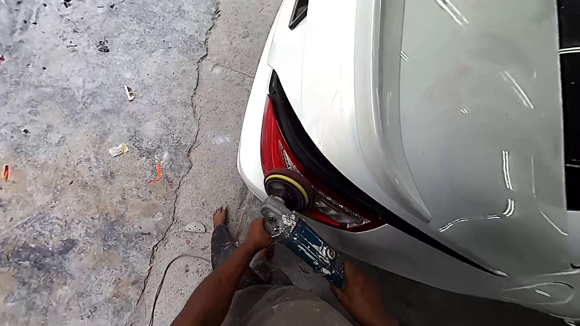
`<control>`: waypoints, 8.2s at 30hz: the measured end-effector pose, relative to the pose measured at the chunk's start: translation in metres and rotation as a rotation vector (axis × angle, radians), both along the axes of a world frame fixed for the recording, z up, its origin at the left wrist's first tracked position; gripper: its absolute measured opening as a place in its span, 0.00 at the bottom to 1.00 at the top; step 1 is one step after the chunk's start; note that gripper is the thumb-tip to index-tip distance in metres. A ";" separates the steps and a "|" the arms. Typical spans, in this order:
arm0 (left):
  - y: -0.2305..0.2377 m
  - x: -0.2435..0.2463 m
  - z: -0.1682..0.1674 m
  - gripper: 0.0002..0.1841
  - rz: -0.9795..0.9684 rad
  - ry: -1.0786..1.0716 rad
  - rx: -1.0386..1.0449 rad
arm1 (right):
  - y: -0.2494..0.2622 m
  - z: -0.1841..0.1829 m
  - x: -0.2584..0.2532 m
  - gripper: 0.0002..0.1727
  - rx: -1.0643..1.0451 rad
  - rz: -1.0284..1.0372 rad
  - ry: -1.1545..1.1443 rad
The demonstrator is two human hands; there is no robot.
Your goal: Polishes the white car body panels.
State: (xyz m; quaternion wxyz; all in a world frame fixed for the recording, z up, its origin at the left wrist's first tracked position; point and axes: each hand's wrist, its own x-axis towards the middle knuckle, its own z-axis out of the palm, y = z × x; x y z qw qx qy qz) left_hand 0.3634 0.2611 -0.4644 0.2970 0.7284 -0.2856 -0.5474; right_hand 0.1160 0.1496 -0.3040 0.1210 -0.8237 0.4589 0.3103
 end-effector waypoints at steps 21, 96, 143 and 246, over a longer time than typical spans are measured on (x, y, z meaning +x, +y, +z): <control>-0.034 0.258 -0.048 0.08 0.119 0.091 0.241 | -0.034 0.002 0.271 0.33 0.404 -0.192 -0.086; -0.013 -0.002 0.243 0.14 -0.373 -0.539 -0.110 | 0.074 0.035 -0.087 0.28 -0.012 -0.529 -0.813; -0.039 -0.040 0.258 0.17 -0.643 -0.617 -0.196 | 0.101 0.037 -0.132 0.30 -0.010 -0.679 -0.829; -0.204 0.007 0.295 0.21 -0.380 -0.538 -0.896 | -0.068 0.119 -0.073 0.33 0.006 -0.802 -0.778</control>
